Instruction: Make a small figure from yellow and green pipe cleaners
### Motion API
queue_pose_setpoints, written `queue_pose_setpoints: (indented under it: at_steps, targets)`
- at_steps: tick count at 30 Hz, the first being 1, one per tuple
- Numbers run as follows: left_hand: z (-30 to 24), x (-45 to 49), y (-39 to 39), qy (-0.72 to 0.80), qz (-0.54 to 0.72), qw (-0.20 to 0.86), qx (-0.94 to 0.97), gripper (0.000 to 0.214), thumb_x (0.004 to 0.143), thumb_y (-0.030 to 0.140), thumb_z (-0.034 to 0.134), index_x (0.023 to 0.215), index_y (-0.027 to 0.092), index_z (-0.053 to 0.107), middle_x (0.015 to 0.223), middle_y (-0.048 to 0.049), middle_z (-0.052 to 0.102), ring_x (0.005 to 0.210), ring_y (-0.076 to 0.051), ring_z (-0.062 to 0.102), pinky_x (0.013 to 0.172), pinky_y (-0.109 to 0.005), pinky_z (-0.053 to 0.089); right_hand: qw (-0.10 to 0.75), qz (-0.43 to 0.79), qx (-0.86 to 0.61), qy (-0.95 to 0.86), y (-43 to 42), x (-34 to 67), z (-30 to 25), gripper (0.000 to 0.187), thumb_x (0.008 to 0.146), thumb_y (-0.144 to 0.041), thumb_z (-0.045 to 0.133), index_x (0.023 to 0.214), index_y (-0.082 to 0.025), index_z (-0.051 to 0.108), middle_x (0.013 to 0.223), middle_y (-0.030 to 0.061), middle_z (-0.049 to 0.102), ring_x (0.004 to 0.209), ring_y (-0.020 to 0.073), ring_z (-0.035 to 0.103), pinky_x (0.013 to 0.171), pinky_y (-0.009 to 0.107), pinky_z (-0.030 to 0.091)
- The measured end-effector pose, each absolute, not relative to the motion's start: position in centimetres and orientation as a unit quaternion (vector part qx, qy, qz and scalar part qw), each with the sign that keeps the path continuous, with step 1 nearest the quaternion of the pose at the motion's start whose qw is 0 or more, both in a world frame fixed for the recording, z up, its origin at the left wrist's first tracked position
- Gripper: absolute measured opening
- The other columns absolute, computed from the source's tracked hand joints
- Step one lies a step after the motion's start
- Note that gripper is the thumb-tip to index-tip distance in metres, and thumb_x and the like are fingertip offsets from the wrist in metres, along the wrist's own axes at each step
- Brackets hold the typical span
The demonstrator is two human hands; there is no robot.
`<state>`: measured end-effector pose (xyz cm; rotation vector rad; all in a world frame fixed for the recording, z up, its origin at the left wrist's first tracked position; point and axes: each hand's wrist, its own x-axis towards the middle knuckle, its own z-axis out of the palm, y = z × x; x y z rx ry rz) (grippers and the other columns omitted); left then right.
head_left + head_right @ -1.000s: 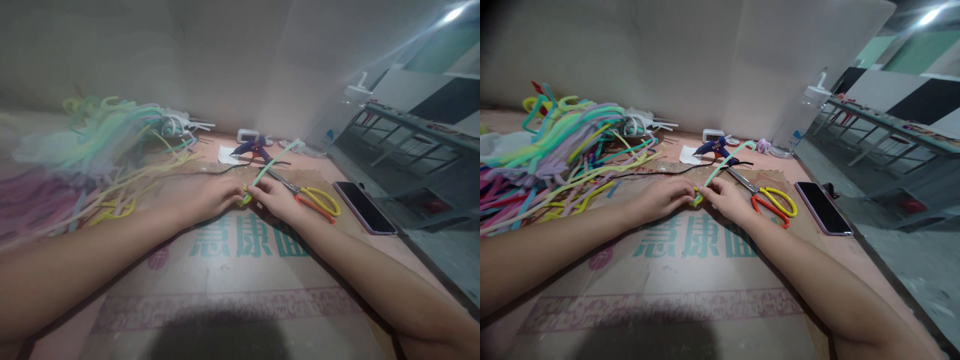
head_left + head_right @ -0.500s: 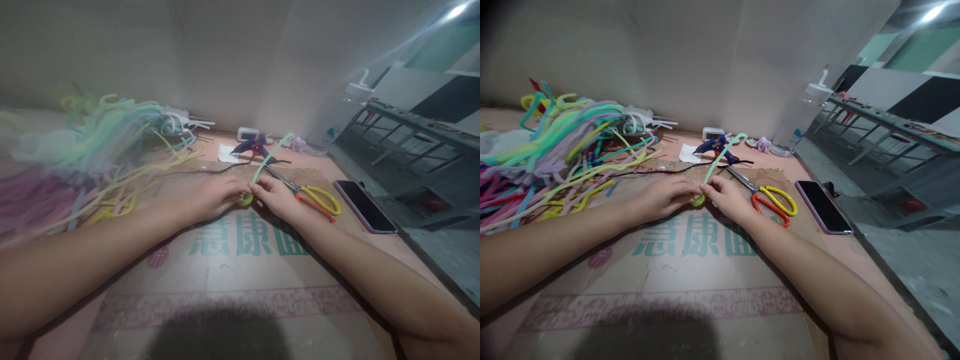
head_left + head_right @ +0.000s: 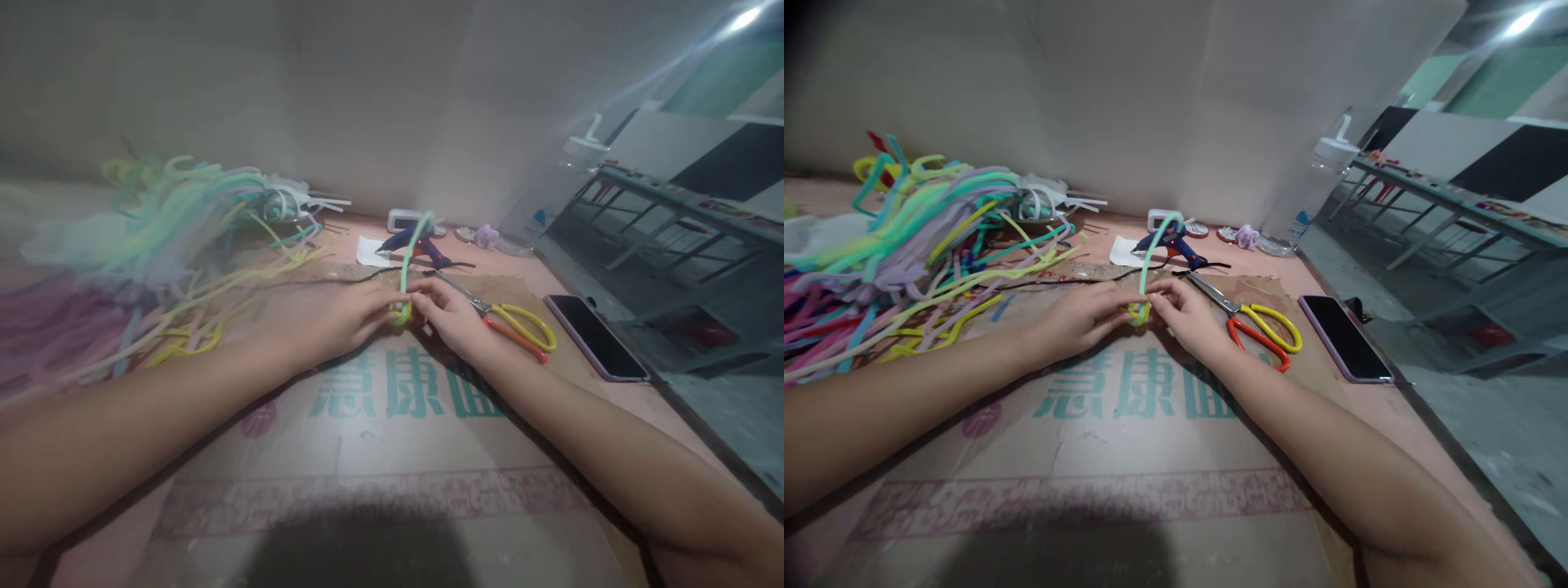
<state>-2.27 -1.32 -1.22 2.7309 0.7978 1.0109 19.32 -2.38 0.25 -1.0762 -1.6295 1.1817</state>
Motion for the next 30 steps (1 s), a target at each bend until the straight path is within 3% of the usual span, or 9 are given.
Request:
queue_pose_setpoints:
  at_steps: [4, 11, 30]
  targets:
    - [-0.9, -2.5, -1.5, 0.304, 0.349, 0.072, 0.883, 0.035, 0.100, 0.030, 0.049, 0.133, 0.022, 0.058, 0.114, -0.0081, 0.070, 0.103, -0.020, 0.066, 0.092, -0.033, 0.052, 0.411, 0.473, -0.450, -0.637, -2.6, 19.3, 0.1, 0.038, 0.082, -0.055, 0.067, 0.085, -0.020, 0.055, 0.065, -0.0043, 0.056, 0.053, 0.0085, 0.049, 0.046, 0.020, 0.037]
    - [-1.0, -2.5, -1.5, 0.306, 0.354, 0.080, 0.880, 0.033, 0.100, 0.031, 0.050, 0.130, 0.020, 0.060, 0.116, -0.0083, 0.070, 0.106, -0.020, 0.066, 0.094, -0.034, 0.052, 0.360, 0.499, -0.472, -0.631, -3.4, 19.0, 0.9, 0.035, 0.081, -0.052, 0.068, 0.086, -0.019, 0.056, 0.066, -0.0040, 0.056, 0.048, 0.0084, 0.047, 0.038, 0.020, 0.034]
    - [-0.6, -2.1, -1.8, 0.344, 0.321, 0.065, 0.880, 0.031, 0.098, 0.033, 0.050, 0.122, 0.018, 0.063, 0.115, -0.0084, 0.072, 0.104, -0.022, 0.067, 0.092, -0.037, 0.053, 0.340, 0.457, -0.460, -0.681, -3.4, 19.1, 0.3, 0.029, 0.085, -0.048, 0.064, 0.088, -0.020, 0.057, 0.065, -0.0048, 0.055, 0.049, 0.0086, 0.047, 0.045, 0.021, 0.037]
